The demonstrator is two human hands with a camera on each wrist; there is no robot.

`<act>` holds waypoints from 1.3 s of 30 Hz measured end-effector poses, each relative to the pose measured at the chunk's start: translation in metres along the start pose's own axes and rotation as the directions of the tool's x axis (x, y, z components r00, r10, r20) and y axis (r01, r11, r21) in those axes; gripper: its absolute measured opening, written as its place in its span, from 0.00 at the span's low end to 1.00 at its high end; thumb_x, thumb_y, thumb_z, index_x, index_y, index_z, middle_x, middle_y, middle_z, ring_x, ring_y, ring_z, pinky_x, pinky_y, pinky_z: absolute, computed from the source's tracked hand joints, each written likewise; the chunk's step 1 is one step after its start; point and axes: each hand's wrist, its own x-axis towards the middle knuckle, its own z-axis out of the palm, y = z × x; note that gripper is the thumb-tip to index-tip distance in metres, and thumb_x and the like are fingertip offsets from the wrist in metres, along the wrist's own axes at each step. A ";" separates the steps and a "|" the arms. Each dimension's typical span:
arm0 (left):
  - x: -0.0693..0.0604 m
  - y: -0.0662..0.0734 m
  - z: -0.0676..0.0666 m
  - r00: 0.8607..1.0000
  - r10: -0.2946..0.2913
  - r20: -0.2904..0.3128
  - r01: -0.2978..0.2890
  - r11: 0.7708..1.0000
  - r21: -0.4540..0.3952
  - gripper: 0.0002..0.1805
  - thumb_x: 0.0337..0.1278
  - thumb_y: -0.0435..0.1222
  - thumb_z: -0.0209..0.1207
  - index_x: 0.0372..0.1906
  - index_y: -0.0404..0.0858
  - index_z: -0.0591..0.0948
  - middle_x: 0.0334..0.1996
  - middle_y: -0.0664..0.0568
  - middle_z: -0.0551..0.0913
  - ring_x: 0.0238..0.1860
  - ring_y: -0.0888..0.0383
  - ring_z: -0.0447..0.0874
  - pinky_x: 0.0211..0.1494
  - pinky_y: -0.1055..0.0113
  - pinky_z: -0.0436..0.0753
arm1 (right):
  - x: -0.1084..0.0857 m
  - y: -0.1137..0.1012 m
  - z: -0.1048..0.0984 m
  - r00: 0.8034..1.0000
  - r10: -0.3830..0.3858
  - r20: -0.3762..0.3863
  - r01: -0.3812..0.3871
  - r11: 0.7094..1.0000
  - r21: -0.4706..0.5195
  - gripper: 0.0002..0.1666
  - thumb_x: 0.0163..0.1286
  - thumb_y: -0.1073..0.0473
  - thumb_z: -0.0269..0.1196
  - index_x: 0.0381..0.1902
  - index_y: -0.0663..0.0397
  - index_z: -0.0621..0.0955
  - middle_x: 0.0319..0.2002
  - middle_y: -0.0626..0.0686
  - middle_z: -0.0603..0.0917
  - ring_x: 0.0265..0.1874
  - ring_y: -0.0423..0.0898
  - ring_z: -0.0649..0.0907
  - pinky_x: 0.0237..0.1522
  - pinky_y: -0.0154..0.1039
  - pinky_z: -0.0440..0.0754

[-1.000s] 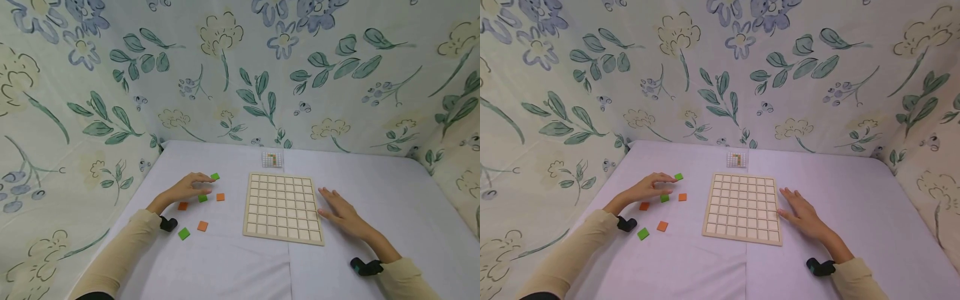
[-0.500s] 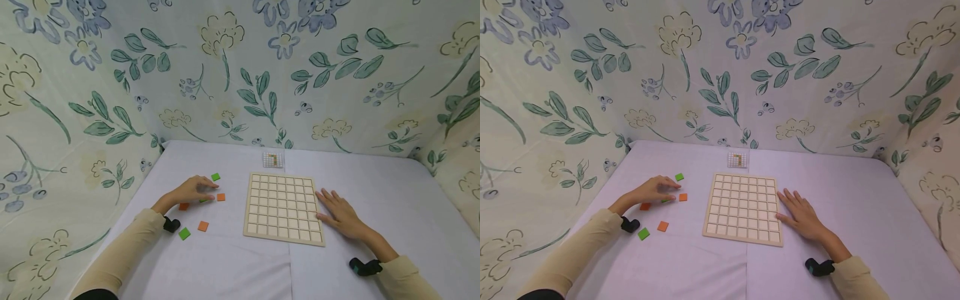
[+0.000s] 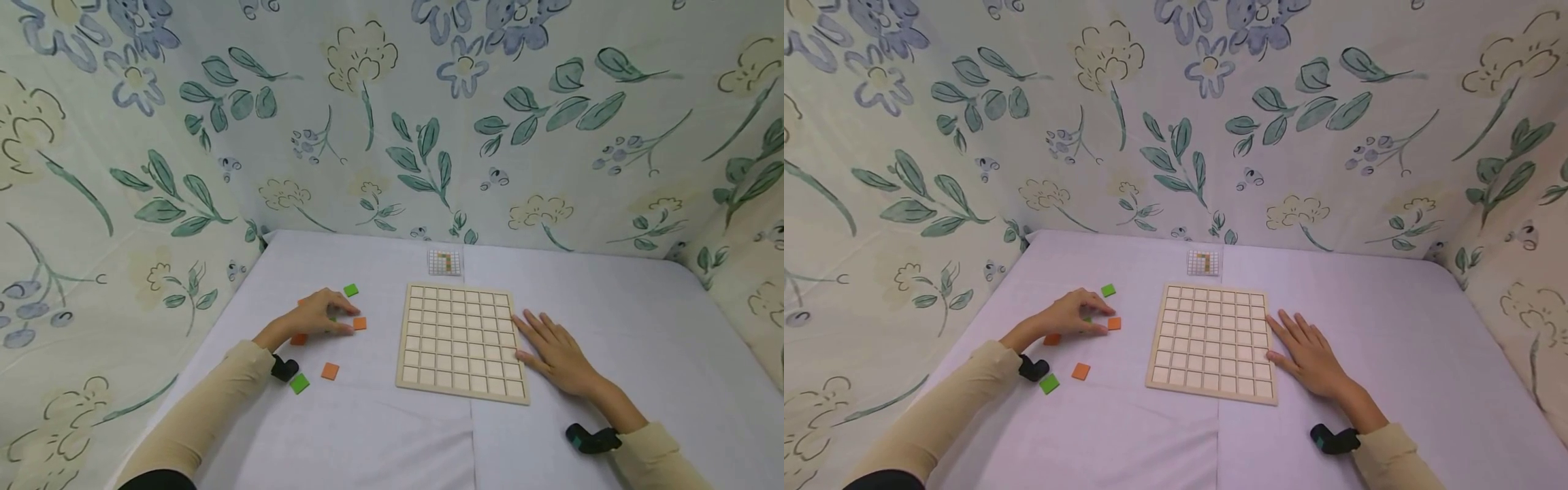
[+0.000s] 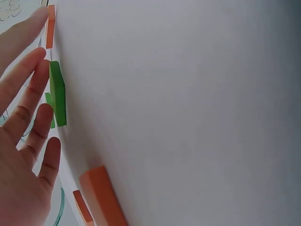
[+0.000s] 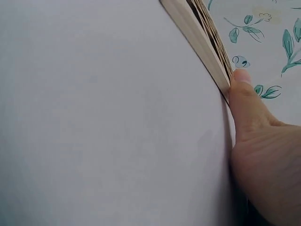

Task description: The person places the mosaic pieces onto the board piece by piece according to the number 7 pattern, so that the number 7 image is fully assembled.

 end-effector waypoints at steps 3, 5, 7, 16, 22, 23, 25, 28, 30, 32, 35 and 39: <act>0.000 0.000 0.002 1.000 0.000 -0.010 0.000 1.000 0.024 0.21 0.48 0.45 0.76 0.49 0.44 0.88 0.45 0.62 0.86 0.50 0.58 0.77 0.56 0.56 0.70 | -0.001 0.000 0.001 1.000 0.001 -0.005 -0.001 1.000 -0.002 0.42 0.75 0.42 0.58 0.79 0.49 0.58 0.76 0.65 0.54 0.74 0.69 0.50 0.68 0.69 0.44; 0.001 0.001 0.003 1.000 0.006 -0.012 -0.005 0.999 0.039 0.20 0.48 0.45 0.76 0.48 0.45 0.89 0.44 0.62 0.86 0.49 0.58 0.76 0.54 0.57 0.71 | -0.001 0.001 0.001 1.000 0.000 -0.009 0.000 1.000 -0.007 0.42 0.75 0.42 0.58 0.79 0.49 0.58 0.76 0.65 0.54 0.74 0.69 0.50 0.67 0.69 0.44; 0.001 0.002 0.004 1.000 0.016 -0.014 -0.015 0.999 0.047 0.19 0.48 0.44 0.76 0.47 0.45 0.89 0.43 0.61 0.86 0.49 0.58 0.76 0.53 0.57 0.71 | -0.001 0.001 0.001 1.000 -0.001 -0.014 0.001 1.000 -0.010 0.42 0.75 0.43 0.58 0.79 0.49 0.58 0.76 0.65 0.54 0.74 0.69 0.50 0.67 0.69 0.45; 0.005 0.002 0.005 0.998 0.059 -0.021 -0.058 0.998 0.032 0.14 0.53 0.40 0.73 0.45 0.42 0.89 0.42 0.59 0.86 0.48 0.58 0.78 0.54 0.58 0.72 | -0.001 0.002 0.002 1.000 0.011 -0.008 -0.012 1.000 -0.017 0.43 0.75 0.42 0.57 0.79 0.49 0.57 0.77 0.64 0.53 0.74 0.68 0.49 0.67 0.69 0.44; 0.004 0.006 0.005 1.000 0.020 0.018 -0.019 0.998 -0.062 0.15 0.59 0.37 0.69 0.49 0.35 0.86 0.45 0.52 0.86 0.50 0.53 0.80 0.56 0.55 0.76 | -0.001 0.002 0.001 1.000 0.015 -0.003 -0.015 1.000 -0.006 0.43 0.74 0.42 0.58 0.79 0.49 0.57 0.77 0.64 0.53 0.74 0.68 0.49 0.67 0.69 0.43; 0.004 0.007 0.004 1.000 0.012 0.022 -0.010 0.997 -0.077 0.15 0.60 0.37 0.69 0.50 0.35 0.86 0.46 0.51 0.86 0.51 0.52 0.80 0.57 0.55 0.76 | -0.001 0.002 0.001 1.000 0.014 -0.003 -0.014 1.000 -0.005 0.43 0.74 0.42 0.58 0.79 0.50 0.57 0.77 0.64 0.53 0.74 0.68 0.49 0.67 0.70 0.43; 0.005 0.008 0.004 1.000 0.002 0.028 0.000 0.995 -0.095 0.15 0.61 0.36 0.68 0.50 0.34 0.85 0.47 0.49 0.85 0.52 0.52 0.80 0.57 0.54 0.77 | -0.001 0.001 0.001 1.000 0.013 -0.001 -0.013 1.000 -0.004 0.43 0.75 0.42 0.58 0.79 0.50 0.57 0.77 0.64 0.53 0.74 0.68 0.49 0.67 0.70 0.43; 0.007 0.009 0.004 1.000 0.009 0.014 -0.008 0.995 -0.104 0.15 0.62 0.36 0.67 0.51 0.33 0.85 0.46 0.49 0.86 0.50 0.52 0.79 0.56 0.54 0.76 | -0.001 0.001 0.001 1.000 0.012 0.004 -0.012 1.000 -0.005 0.43 0.75 0.42 0.58 0.79 0.50 0.57 0.77 0.64 0.53 0.74 0.68 0.49 0.67 0.70 0.44; 0.009 0.010 0.004 0.999 0.031 -0.012 -0.032 0.995 -0.098 0.15 0.61 0.36 0.67 0.50 0.34 0.85 0.45 0.50 0.86 0.49 0.53 0.79 0.56 0.54 0.75 | -0.001 0.002 0.001 1.000 0.009 0.005 -0.009 1.000 -0.004 0.43 0.75 0.42 0.58 0.79 0.49 0.57 0.77 0.63 0.53 0.74 0.68 0.49 0.67 0.70 0.44; 0.012 0.012 0.004 0.999 0.038 -0.034 -0.040 0.996 -0.083 0.15 0.61 0.36 0.68 0.50 0.35 0.85 0.45 0.53 0.86 0.48 0.54 0.77 0.55 0.54 0.74 | -0.001 0.002 0.001 1.000 0.009 0.006 -0.009 1.000 -0.003 0.43 0.75 0.42 0.58 0.79 0.49 0.57 0.77 0.63 0.53 0.74 0.68 0.49 0.67 0.70 0.43; 0.018 0.018 0.003 0.997 0.049 -0.065 -0.053 0.997 -0.049 0.16 0.61 0.37 0.68 0.52 0.37 0.85 0.44 0.55 0.84 0.47 0.53 0.76 0.55 0.55 0.73 | 0.000 0.002 0.002 1.000 0.009 0.007 -0.009 1.000 0.001 0.43 0.75 0.42 0.58 0.79 0.49 0.57 0.77 0.63 0.52 0.74 0.68 0.48 0.68 0.69 0.43; 0.025 0.028 0.003 0.995 0.050 -0.089 -0.053 0.998 -0.032 0.16 0.63 0.39 0.67 0.53 0.38 0.84 0.42 0.54 0.81 0.47 0.51 0.75 0.54 0.55 0.74 | 0.000 0.001 0.001 1.000 0.012 0.011 -0.012 1.000 0.004 0.43 0.75 0.42 0.58 0.79 0.50 0.57 0.77 0.64 0.52 0.74 0.68 0.48 0.68 0.69 0.42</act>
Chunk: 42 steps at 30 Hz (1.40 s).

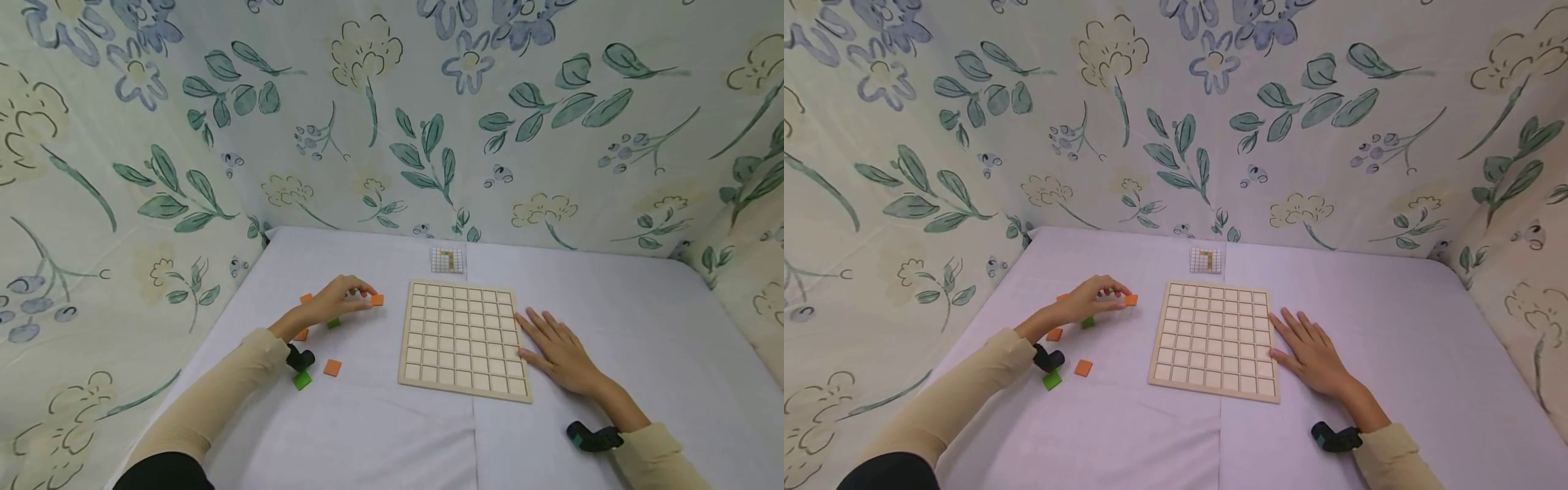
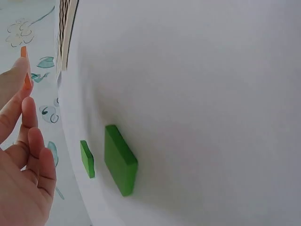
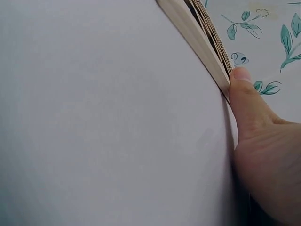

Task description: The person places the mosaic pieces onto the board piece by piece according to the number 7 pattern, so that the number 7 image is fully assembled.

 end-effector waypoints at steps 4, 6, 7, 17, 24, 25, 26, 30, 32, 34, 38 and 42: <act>0.011 0.011 0.002 1.000 -0.006 -0.009 0.006 1.000 -0.002 0.17 0.63 0.39 0.67 0.54 0.38 0.84 0.41 0.52 0.81 0.45 0.51 0.73 0.51 0.55 0.74 | 0.001 0.000 -0.001 1.000 0.004 0.001 -0.004 1.000 -0.004 0.43 0.75 0.41 0.58 0.79 0.50 0.57 0.77 0.64 0.52 0.74 0.68 0.48 0.68 0.69 0.42; 0.017 0.016 0.005 1.000 -0.013 -0.006 0.013 1.000 0.010 0.17 0.62 0.39 0.67 0.54 0.38 0.84 0.40 0.51 0.80 0.45 0.51 0.72 0.50 0.56 0.73 | 0.001 0.000 -0.001 1.000 0.007 0.004 -0.007 1.000 -0.007 0.43 0.74 0.41 0.58 0.79 0.50 0.57 0.77 0.64 0.52 0.74 0.68 0.48 0.68 0.69 0.42; 0.020 0.018 0.006 1.000 -0.019 -0.004 0.019 1.000 0.016 0.17 0.62 0.40 0.67 0.54 0.38 0.84 0.40 0.51 0.79 0.45 0.51 0.72 0.49 0.57 0.73 | 0.001 0.001 -0.001 1.000 0.009 0.004 -0.009 1.000 -0.007 0.44 0.74 0.41 0.58 0.79 0.49 0.57 0.77 0.64 0.52 0.74 0.68 0.48 0.68 0.69 0.42; 0.049 0.032 0.023 0.998 -0.058 -0.005 0.058 0.997 0.058 0.18 0.63 0.41 0.66 0.56 0.40 0.84 0.36 0.52 0.74 0.40 0.54 0.69 0.42 0.64 0.69 | 0.002 0.000 -0.004 1.000 0.020 0.015 -0.020 1.000 -0.010 0.43 0.75 0.40 0.57 0.79 0.49 0.57 0.77 0.64 0.52 0.75 0.68 0.47 0.68 0.68 0.41; 0.067 0.041 0.036 0.999 -0.053 -0.003 0.053 0.998 0.046 0.18 0.63 0.40 0.66 0.55 0.39 0.84 0.35 0.51 0.74 0.39 0.55 0.68 0.40 0.66 0.68 | 0.003 -0.001 -0.005 1.000 0.020 0.020 -0.020 1.000 0.003 0.43 0.75 0.41 0.58 0.79 0.49 0.57 0.77 0.64 0.52 0.74 0.68 0.47 0.68 0.69 0.41; 0.069 0.041 0.038 0.998 -0.058 0.001 0.058 0.997 0.047 0.18 0.63 0.40 0.66 0.55 0.39 0.84 0.35 0.51 0.74 0.39 0.55 0.68 0.40 0.66 0.67 | 0.003 -0.001 -0.005 1.000 0.018 0.019 -0.018 1.000 0.006 0.43 0.74 0.41 0.58 0.79 0.50 0.57 0.77 0.64 0.52 0.74 0.68 0.48 0.68 0.69 0.41; 0.072 0.041 0.040 0.998 -0.057 0.002 0.057 0.997 0.048 0.18 0.63 0.40 0.67 0.55 0.39 0.84 0.35 0.51 0.74 0.39 0.55 0.69 0.40 0.66 0.68 | 0.003 -0.001 -0.005 1.000 0.017 0.022 -0.017 1.000 0.010 0.43 0.74 0.41 0.58 0.79 0.49 0.57 0.77 0.64 0.52 0.74 0.68 0.47 0.68 0.69 0.41; 0.081 0.040 0.050 0.998 -0.066 0.015 0.065 0.997 0.041 0.17 0.63 0.41 0.67 0.55 0.40 0.85 0.36 0.50 0.76 0.41 0.51 0.71 0.40 0.67 0.68 | 0.002 -0.001 -0.005 1.000 0.016 0.023 -0.017 1.000 0.013 0.43 0.74 0.41 0.58 0.79 0.49 0.57 0.77 0.64 0.52 0.74 0.69 0.47 0.68 0.69 0.41; 0.086 0.040 0.054 0.997 -0.075 0.017 0.074 0.997 0.033 0.17 0.62 0.41 0.67 0.54 0.40 0.85 0.36 0.50 0.76 0.41 0.50 0.72 0.40 0.67 0.68 | 0.002 -0.001 -0.005 1.000 0.019 0.023 -0.019 1.000 0.015 0.43 0.74 0.41 0.58 0.79 0.49 0.57 0.77 0.64 0.52 0.74 0.69 0.47 0.68 0.69 0.41; 0.089 0.041 0.058 0.996 -0.085 0.024 0.085 0.996 0.027 0.17 0.62 0.41 0.67 0.54 0.39 0.85 0.35 0.50 0.76 0.40 0.50 0.71 0.39 0.68 0.67 | 0.001 -0.002 -0.006 0.999 0.023 0.023 -0.023 1.000 0.019 0.43 0.74 0.41 0.58 0.79 0.50 0.57 0.77 0.64 0.52 0.74 0.69 0.47 0.68 0.69 0.41; 0.095 0.045 0.063 0.995 -0.094 0.042 0.093 0.995 0.021 0.17 0.62 0.40 0.68 0.53 0.38 0.85 0.34 0.51 0.75 0.38 0.55 0.69 0.39 0.68 0.67 | 0.000 -0.003 -0.005 0.999 0.029 0.027 -0.030 0.999 0.023 0.43 0.74 0.41 0.58 0.79 0.50 0.58 0.77 0.65 0.52 0.74 0.69 0.47 0.68 0.69 0.41; 0.099 0.048 0.069 0.992 -0.111 0.053 0.110 0.994 0.014 0.17 0.62 0.41 0.68 0.53 0.40 0.85 0.37 0.51 0.76 0.39 0.57 0.69 0.40 0.68 0.68 | 0.000 -0.004 -0.005 0.999 0.032 0.026 -0.033 0.999 0.023 0.43 0.74 0.41 0.58 0.79 0.51 0.58 0.77 0.65 0.52 0.74 0.69 0.47 0.68 0.69 0.41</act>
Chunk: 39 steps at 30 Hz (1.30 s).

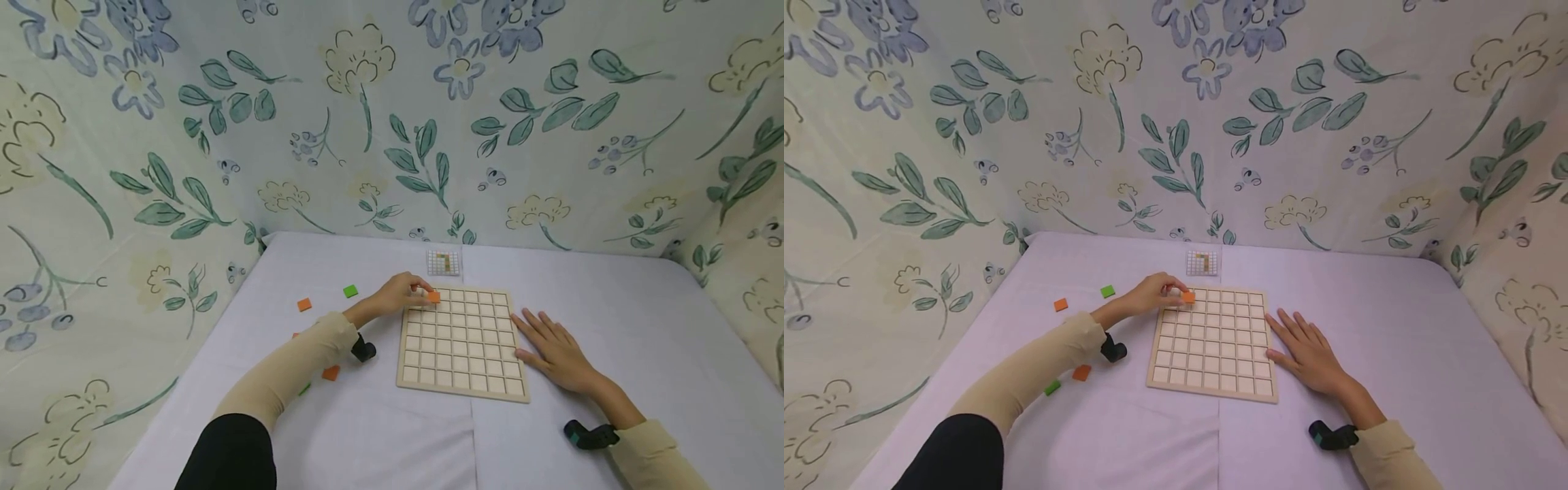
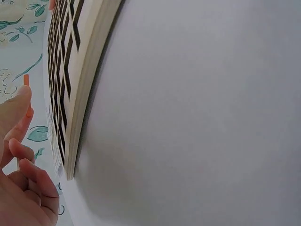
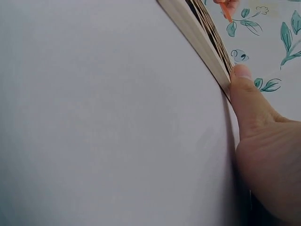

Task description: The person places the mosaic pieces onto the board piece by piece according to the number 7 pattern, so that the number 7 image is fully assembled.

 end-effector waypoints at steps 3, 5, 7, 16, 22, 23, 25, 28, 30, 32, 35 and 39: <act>0.002 0.001 0.004 1.000 -0.009 0.004 0.010 1.000 -0.017 0.17 0.61 0.42 0.68 0.53 0.40 0.85 0.38 0.51 0.76 0.40 0.57 0.69 0.41 0.68 0.69 | 0.000 0.000 0.001 1.000 0.001 -0.002 -0.001 1.000 0.003 0.43 0.74 0.41 0.58 0.79 0.50 0.58 0.77 0.64 0.52 0.74 0.69 0.47 0.68 0.69 0.41; 0.003 0.002 0.006 1.000 -0.004 0.007 0.004 1.000 -0.028 0.17 0.62 0.42 0.68 0.53 0.40 0.85 0.36 0.51 0.76 0.39 0.57 0.69 0.41 0.68 0.68 | 0.000 0.001 0.001 1.000 0.004 -0.001 -0.003 1.000 0.003 0.43 0.74 0.41 0.58 0.79 0.50 0.58 0.77 0.64 0.51 0.74 0.69 0.47 0.68 0.69 0.40; 0.004 0.002 0.008 1.000 0.003 0.013 -0.002 1.000 -0.026 0.17 0.62 0.42 0.67 0.53 0.40 0.85 0.34 0.51 0.75 0.37 0.57 0.69 0.39 0.68 0.68 | 0.000 0.001 0.002 1.000 0.005 0.000 -0.005 1.000 0.003 0.43 0.74 0.41 0.58 0.79 0.50 0.58 0.77 0.64 0.51 0.74 0.68 0.47 0.68 0.69 0.40; 0.008 0.004 0.016 1.000 -0.004 0.011 0.005 1.000 -0.010 0.16 0.63 0.42 0.67 0.52 0.41 0.85 0.35 0.52 0.75 0.37 0.58 0.67 0.40 0.67 0.67 | 0.001 0.002 0.003 1.000 0.002 -0.002 -0.002 1.000 -0.005 0.43 0.74 0.41 0.58 0.79 0.49 0.57 0.77 0.64 0.51 0.74 0.68 0.47 0.68 0.68 0.40; 0.010 0.003 0.021 1.000 -0.014 0.000 0.014 1.000 0.022 0.16 0.62 0.43 0.67 0.52 0.42 0.86 0.35 0.53 0.76 0.37 0.58 0.68 0.41 0.67 0.68 | 0.000 0.002 0.002 1.000 0.005 -0.003 -0.005 1.000 -0.002 0.43 0.74 0.41 0.58 0.79 0.49 0.58 0.77 0.64 0.52 0.74 0.69 0.47 0.68 0.69 0.40; 0.009 0.003 0.021 1.000 -0.017 -0.001 0.017 0.999 0.027 0.16 0.62 0.43 0.67 0.52 0.42 0.86 0.36 0.53 0.76 0.38 0.58 0.68 0.41 0.67 0.68 | 0.000 0.001 0.002 1.000 0.006 -0.004 -0.006 1.000 -0.001 0.43 0.74 0.41 0.58 0.79 0.49 0.58 0.77 0.64 0.52 0.74 0.69 0.47 0.68 0.69 0.40; 0.009 0.003 0.022 1.000 -0.024 -0.002 0.024 0.999 0.035 0.16 0.61 0.43 0.68 0.52 0.43 0.86 0.36 0.54 0.77 0.38 0.58 0.69 0.41 0.68 0.69 | 0.000 0.001 0.002 1.000 0.007 -0.003 -0.007 1.000 -0.002 0.44 0.74 0.41 0.58 0.79 0.49 0.57 0.77 0.64 0.52 0.74 0.68 0.47 0.68 0.69 0.40; 0.009 0.003 0.023 1.000 -0.026 -0.002 0.026 0.998 0.052 0.16 0.61 0.43 0.68 0.52 0.43 0.86 0.35 0.55 0.77 0.37 0.59 0.69 0.40 0.68 0.69 | 0.000 0.001 0.002 1.000 0.007 -0.003 -0.007 1.000 -0.002 0.44 0.74 0.41 0.58 0.79 0.50 0.58 0.77 0.64 0.52 0.74 0.68 0.47 0.68 0.68 0.40; 0.010 0.002 0.024 1.000 -0.022 -0.004 0.022 0.998 0.064 0.16 0.61 0.43 0.68 0.52 0.44 0.86 0.34 0.55 0.77 0.36 0.59 0.69 0.39 0.69 0.69 | 0.000 0.002 0.002 1.000 0.005 -0.003 -0.005 1.000 -0.003 0.43 0.74 0.41 0.58 0.79 0.50 0.58 0.77 0.64 0.52 0.74 0.68 0.47 0.69 0.68 0.40; 0.010 0.002 0.025 1.000 -0.017 -0.009 0.018 0.997 0.071 0.16 0.60 0.43 0.68 0.52 0.44 0.86 0.33 0.55 0.77 0.35 0.60 0.69 0.38 0.69 0.68 | 0.000 0.002 0.003 1.000 0.003 -0.004 -0.003 1.000 0.000 0.43 0.74 0.41 0.58 0.79 0.50 0.58 0.77 0.64 0.52 0.74 0.68 0.47 0.69 0.68 0.40; 0.010 0.002 0.025 1.000 -0.011 -0.020 0.012 0.998 0.065 0.16 0.59 0.43 0.69 0.51 0.44 0.87 0.32 0.57 0.77 0.33 0.61 0.70 0.37 0.70 0.69 | 0.000 0.002 0.003 1.000 0.002 -0.006 -0.002 1.000 0.001 0.43 0.74 0.41 0.58 0.79 0.50 0.58 0.77 0.64 0.52 0.74 0.68 0.47 0.69 0.68 0.40; 0.010 0.002 0.025 0.999 -0.033 -0.037 0.033 0.999 0.023 0.15 0.58 0.42 0.70 0.50 0.44 0.89 0.28 0.57 0.79 0.29 0.63 0.69 0.32 0.72 0.69 | 0.000 0.002 0.003 1.000 0.000 -0.010 0.000 1.000 0.002 0.43 0.74 0.41 0.58 0.79 0.50 0.58 0.77 0.64 0.52 0.74 0.69 0.48 0.68 0.68 0.41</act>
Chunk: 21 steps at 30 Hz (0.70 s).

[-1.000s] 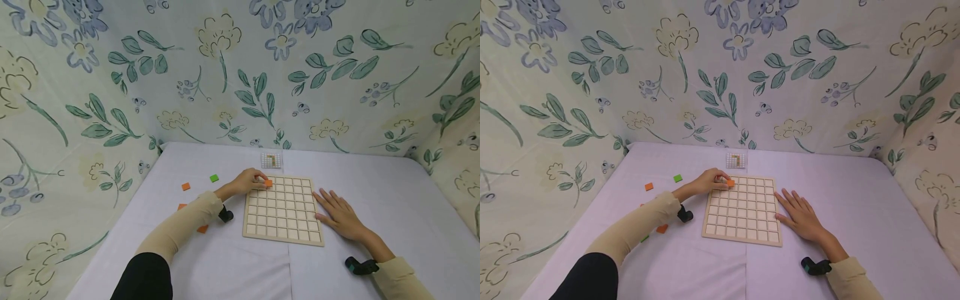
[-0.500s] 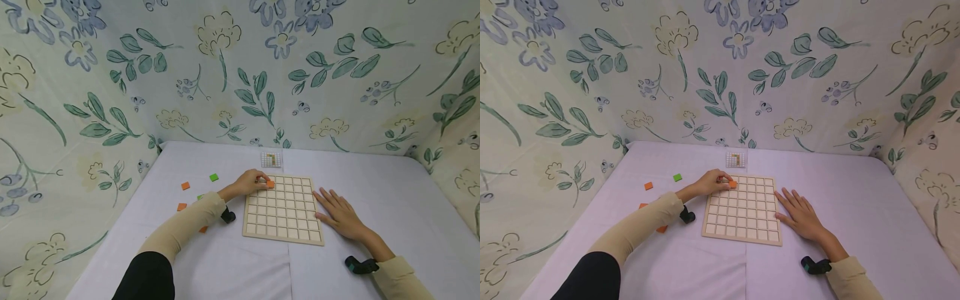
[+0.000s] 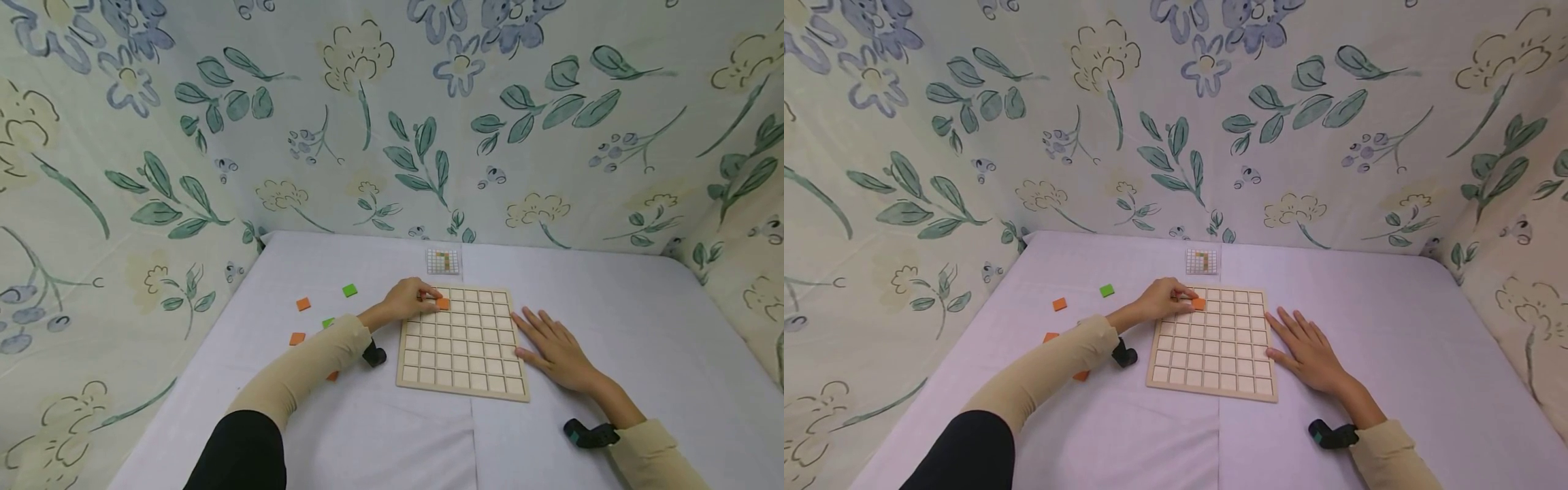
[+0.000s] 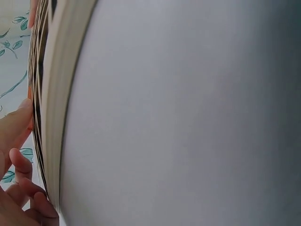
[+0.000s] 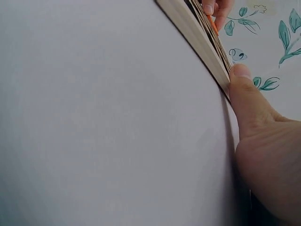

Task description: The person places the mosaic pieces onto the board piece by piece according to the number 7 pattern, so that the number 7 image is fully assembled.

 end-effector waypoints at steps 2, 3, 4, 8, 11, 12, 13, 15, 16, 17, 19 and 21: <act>0.000 0.000 0.000 1.000 -0.016 -0.004 0.015 0.999 -0.031 0.15 0.57 0.41 0.71 0.49 0.44 0.89 0.26 0.56 0.79 0.26 0.63 0.67 0.31 0.73 0.68 | 0.000 0.000 0.000 1.000 -0.002 -0.004 0.002 1.000 0.001 0.43 0.74 0.41 0.58 0.79 0.49 0.58 0.77 0.64 0.52 0.74 0.69 0.48 0.68 0.69 0.41; 0.000 0.000 0.000 1.000 -0.022 -0.006 0.022 0.999 -0.048 0.15 0.56 0.41 0.71 0.49 0.44 0.89 0.27 0.56 0.80 0.26 0.63 0.67 0.31 0.73 0.67 | 0.000 0.000 0.000 1.000 -0.003 -0.006 0.003 1.000 0.002 0.43 0.74 0.41 0.59 0.79 0.49 0.58 0.77 0.64 0.52 0.74 0.69 0.48 0.68 0.69 0.41; 0.000 0.000 0.001 1.000 -0.029 -0.007 0.029 0.997 -0.066 0.15 0.56 0.41 0.71 0.49 0.44 0.89 0.27 0.57 0.81 0.25 0.63 0.66 0.31 0.73 0.67 | 0.000 0.001 0.000 1.000 -0.003 -0.007 0.003 1.000 0.001 0.43 0.74 0.41 0.59 0.79 0.49 0.58 0.77 0.64 0.52 0.74 0.68 0.48 0.68 0.68 0.41; 0.000 0.000 0.001 0.999 -0.050 0.000 0.049 0.992 -0.120 0.16 0.55 0.40 0.72 0.49 0.43 0.89 0.30 0.57 0.83 0.25 0.64 0.65 0.31 0.73 0.66 | -0.001 0.001 0.001 1.000 -0.011 -0.018 0.011 1.000 -0.006 0.43 0.74 0.41 0.59 0.79 0.49 0.58 0.77 0.63 0.53 0.74 0.69 0.49 0.68 0.69 0.42; 0.000 0.000 0.001 0.999 -0.054 0.004 0.055 0.990 -0.128 0.16 0.55 0.40 0.72 0.49 0.43 0.89 0.29 0.57 0.82 0.25 0.64 0.64 0.32 0.73 0.65 | 0.000 0.001 0.001 1.000 -0.017 -0.023 0.016 1.000 -0.008 0.43 0.74 0.42 0.59 0.79 0.49 0.59 0.77 0.64 0.53 0.74 0.69 0.49 0.68 0.69 0.43; 0.000 0.000 0.001 0.999 -0.052 0.006 0.053 0.991 -0.126 0.16 0.55 0.40 0.72 0.50 0.43 0.89 0.28 0.56 0.81 0.25 0.64 0.64 0.32 0.73 0.65 | 0.000 0.001 0.001 1.000 -0.017 -0.021 0.017 1.000 -0.005 0.43 0.74 0.42 0.59 0.79 0.49 0.59 0.77 0.64 0.53 0.74 0.69 0.49 0.68 0.69 0.42; 0.000 -0.001 0.000 0.999 -0.048 0.006 0.048 0.991 -0.125 0.16 0.55 0.41 0.71 0.50 0.43 0.89 0.28 0.57 0.81 0.24 0.65 0.63 0.31 0.73 0.65 | 0.000 0.000 0.001 1.000 -0.016 -0.019 0.016 1.000 -0.003 0.43 0.74 0.42 0.59 0.79 0.49 0.58 0.77 0.64 0.53 0.74 0.69 0.49 0.68 0.69 0.42; -0.001 -0.001 -0.002 0.999 -0.049 0.008 0.050 0.988 -0.143 0.17 0.55 0.41 0.72 0.50 0.43 0.88 0.26 0.59 0.81 0.23 0.65 0.62 0.30 0.73 0.65 | 0.000 0.000 0.001 1.000 -0.017 -0.017 0.017 1.000 -0.001 0.43 0.74 0.42 0.59 0.79 0.49 0.59 0.77 0.64 0.53 0.74 0.69 0.49 0.68 0.69 0.42; -0.001 -0.001 -0.003 0.999 -0.052 0.006 0.052 0.987 -0.154 0.17 0.56 0.41 0.72 0.50 0.43 0.88 0.23 0.58 0.79 0.21 0.64 0.61 0.29 0.72 0.65 | 0.000 0.000 0.000 1.000 -0.017 -0.015 0.017 1.000 0.000 0.43 0.74 0.42 0.59 0.79 0.49 0.58 0.77 0.64 0.53 0.74 0.69 0.49 0.68 0.69 0.42; -0.001 -0.002 -0.004 0.999 -0.052 0.003 0.052 0.986 -0.159 0.17 0.56 0.41 0.71 0.51 0.43 0.88 0.21 0.57 0.77 0.20 0.64 0.60 0.28 0.72 0.64 | 0.000 -0.001 0.000 1.000 -0.015 -0.011 0.015 1.000 0.002 0.43 0.74 0.42 0.58 0.79 0.49 0.58 0.77 0.64 0.53 0.74 0.69 0.49 0.68 0.69 0.42; -0.002 -0.001 -0.009 0.998 -0.055 -0.008 0.052 0.983 -0.177 0.17 0.57 0.42 0.71 0.51 0.43 0.88 0.18 0.57 0.74 0.18 0.64 0.58 0.26 0.72 0.64 | 0.000 -0.001 0.000 1.000 -0.011 -0.005 0.011 1.000 0.005 0.43 0.74 0.42 0.58 0.79 0.50 0.58 0.77 0.64 0.52 0.74 0.69 0.48 0.68 0.68 0.41; -0.002 -0.001 -0.014 0.998 -0.051 -0.023 0.046 0.983 -0.176 0.16 0.58 0.42 0.71 0.51 0.44 0.88 0.17 0.55 0.71 0.17 0.64 0.56 0.24 0.71 0.62 | 0.000 -0.001 -0.001 1.000 -0.007 -0.003 0.007 1.000 0.004 0.43 0.74 0.42 0.58 0.79 0.50 0.58 0.77 0.64 0.52 0.74 0.69 0.48 0.68 0.68 0.41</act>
